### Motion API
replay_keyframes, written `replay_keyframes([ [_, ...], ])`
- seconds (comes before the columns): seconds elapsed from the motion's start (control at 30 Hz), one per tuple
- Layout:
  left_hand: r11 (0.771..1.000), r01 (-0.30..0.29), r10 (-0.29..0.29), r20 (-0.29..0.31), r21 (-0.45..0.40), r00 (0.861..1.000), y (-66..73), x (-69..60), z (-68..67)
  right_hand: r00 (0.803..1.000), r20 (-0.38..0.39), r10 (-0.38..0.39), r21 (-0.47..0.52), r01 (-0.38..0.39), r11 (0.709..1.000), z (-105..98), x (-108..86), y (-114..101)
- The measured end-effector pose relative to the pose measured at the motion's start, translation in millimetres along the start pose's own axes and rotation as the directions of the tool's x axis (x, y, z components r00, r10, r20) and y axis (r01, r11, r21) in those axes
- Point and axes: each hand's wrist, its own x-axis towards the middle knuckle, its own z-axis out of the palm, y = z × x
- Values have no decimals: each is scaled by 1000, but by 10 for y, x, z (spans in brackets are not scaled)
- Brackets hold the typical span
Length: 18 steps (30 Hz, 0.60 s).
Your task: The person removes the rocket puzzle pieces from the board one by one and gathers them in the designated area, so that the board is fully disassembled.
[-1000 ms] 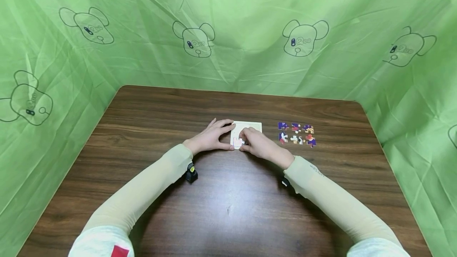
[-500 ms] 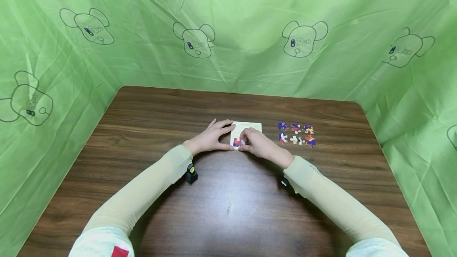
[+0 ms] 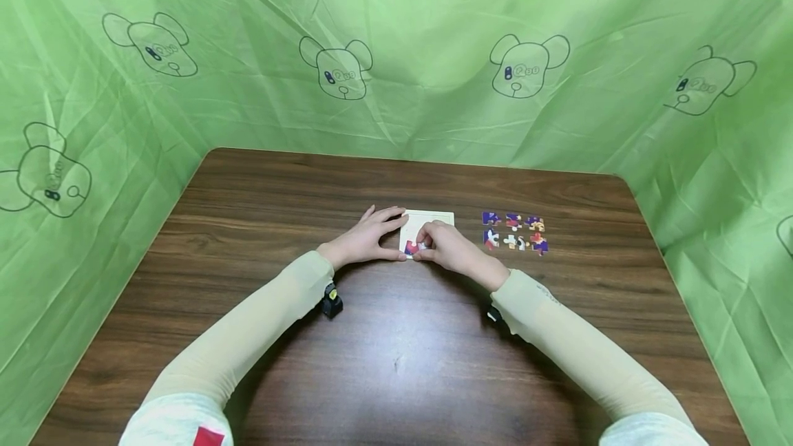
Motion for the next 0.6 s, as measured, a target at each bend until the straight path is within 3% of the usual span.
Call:
replay_keyframes([
  [0.27,1000,1,-1,3,2,1000,2,0,-2,999,19,-31,-21,31,999,-24,-23,1],
  [0.6,1000,2,-2,2,6,1000,-27,2,17,999,10,-33,35,32,999,-77,-181,36],
])
